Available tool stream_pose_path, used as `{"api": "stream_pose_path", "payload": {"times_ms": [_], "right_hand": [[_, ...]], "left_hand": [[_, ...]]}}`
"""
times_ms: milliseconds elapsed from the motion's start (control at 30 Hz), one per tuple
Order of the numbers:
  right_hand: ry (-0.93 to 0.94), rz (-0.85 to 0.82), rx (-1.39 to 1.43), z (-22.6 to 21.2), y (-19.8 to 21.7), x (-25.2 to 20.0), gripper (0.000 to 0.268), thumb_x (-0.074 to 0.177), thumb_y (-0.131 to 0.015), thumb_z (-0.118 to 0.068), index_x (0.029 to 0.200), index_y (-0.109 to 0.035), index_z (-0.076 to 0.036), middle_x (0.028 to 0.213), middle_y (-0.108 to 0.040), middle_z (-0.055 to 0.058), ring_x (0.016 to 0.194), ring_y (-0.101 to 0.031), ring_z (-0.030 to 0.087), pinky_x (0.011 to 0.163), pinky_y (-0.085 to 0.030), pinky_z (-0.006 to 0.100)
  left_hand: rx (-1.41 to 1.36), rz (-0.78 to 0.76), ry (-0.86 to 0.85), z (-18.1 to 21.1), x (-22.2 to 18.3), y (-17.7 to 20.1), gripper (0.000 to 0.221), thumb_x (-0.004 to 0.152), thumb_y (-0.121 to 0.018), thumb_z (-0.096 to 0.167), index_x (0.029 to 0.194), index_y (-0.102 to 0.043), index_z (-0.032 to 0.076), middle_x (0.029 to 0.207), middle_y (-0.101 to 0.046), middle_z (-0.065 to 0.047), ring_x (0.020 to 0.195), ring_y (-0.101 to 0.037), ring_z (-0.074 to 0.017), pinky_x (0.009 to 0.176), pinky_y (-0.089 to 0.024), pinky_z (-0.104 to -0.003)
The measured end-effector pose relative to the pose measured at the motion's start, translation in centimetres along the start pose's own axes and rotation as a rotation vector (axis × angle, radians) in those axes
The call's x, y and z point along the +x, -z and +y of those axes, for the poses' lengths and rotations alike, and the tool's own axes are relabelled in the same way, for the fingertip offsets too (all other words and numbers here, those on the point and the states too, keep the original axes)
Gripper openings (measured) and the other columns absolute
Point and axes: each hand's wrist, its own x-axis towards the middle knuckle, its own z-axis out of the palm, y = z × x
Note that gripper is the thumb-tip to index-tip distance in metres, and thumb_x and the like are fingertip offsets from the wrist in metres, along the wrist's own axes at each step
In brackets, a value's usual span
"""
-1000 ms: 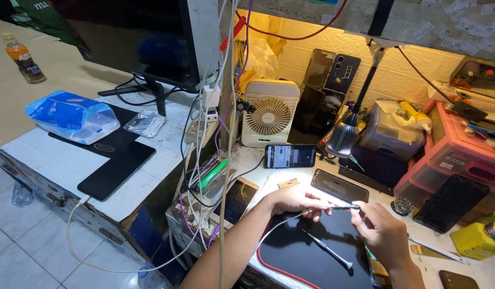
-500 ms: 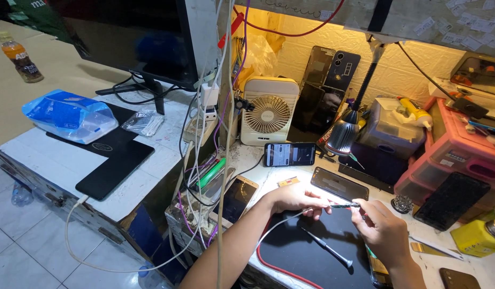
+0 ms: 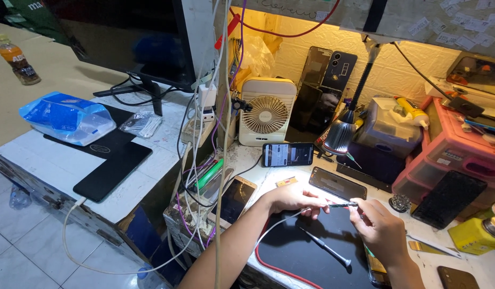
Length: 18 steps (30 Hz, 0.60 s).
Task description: Repairing a small mobile phone circuit board by inspecting and manipulating components at a workbench.
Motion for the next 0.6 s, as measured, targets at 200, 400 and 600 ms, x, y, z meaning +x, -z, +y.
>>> {"api": "stream_pose_path", "payload": {"times_ms": [200,400,600], "right_hand": [[0.016,0.009,-0.002,0.06,0.00,0.01,0.017,0.093,-0.068,-0.023,0.109,-0.073,-0.020,0.085,-0.068,-0.006,0.067,-0.056,0.011,0.056,-0.041,0.026],[0.031,0.015,-0.005,-0.10,0.22,0.09,0.017,0.093,-0.068,-0.021,0.109,-0.072,-0.019,0.089,-0.070,-0.005,0.071,-0.060,0.011,0.057,-0.043,0.026],[0.028,0.002,-0.007,-0.23,0.35,0.20,0.016,0.093,-0.068,-0.022,0.108,-0.073,-0.017,0.087,-0.070,-0.004,0.069,-0.059,0.013,0.056,-0.043,0.027]], "left_hand": [[-0.002,0.002,0.020,0.19,-0.12,-0.06,0.026,0.104,-0.063,0.033,0.110,-0.078,0.014,0.079,-0.071,-0.001,0.068,-0.055,-0.0066,0.063,-0.043,-0.018],[0.003,-0.006,0.015,0.21,-0.08,0.03,0.026,0.104,-0.063,0.032,0.111,-0.078,0.013,0.079,-0.071,-0.002,0.068,-0.055,-0.0060,0.063,-0.043,-0.018],[-0.022,-0.002,0.021,0.40,-0.28,-0.05,0.026,0.103,-0.064,0.032,0.112,-0.078,0.012,0.080,-0.072,-0.002,0.069,-0.055,-0.0065,0.064,-0.044,-0.018]]}}
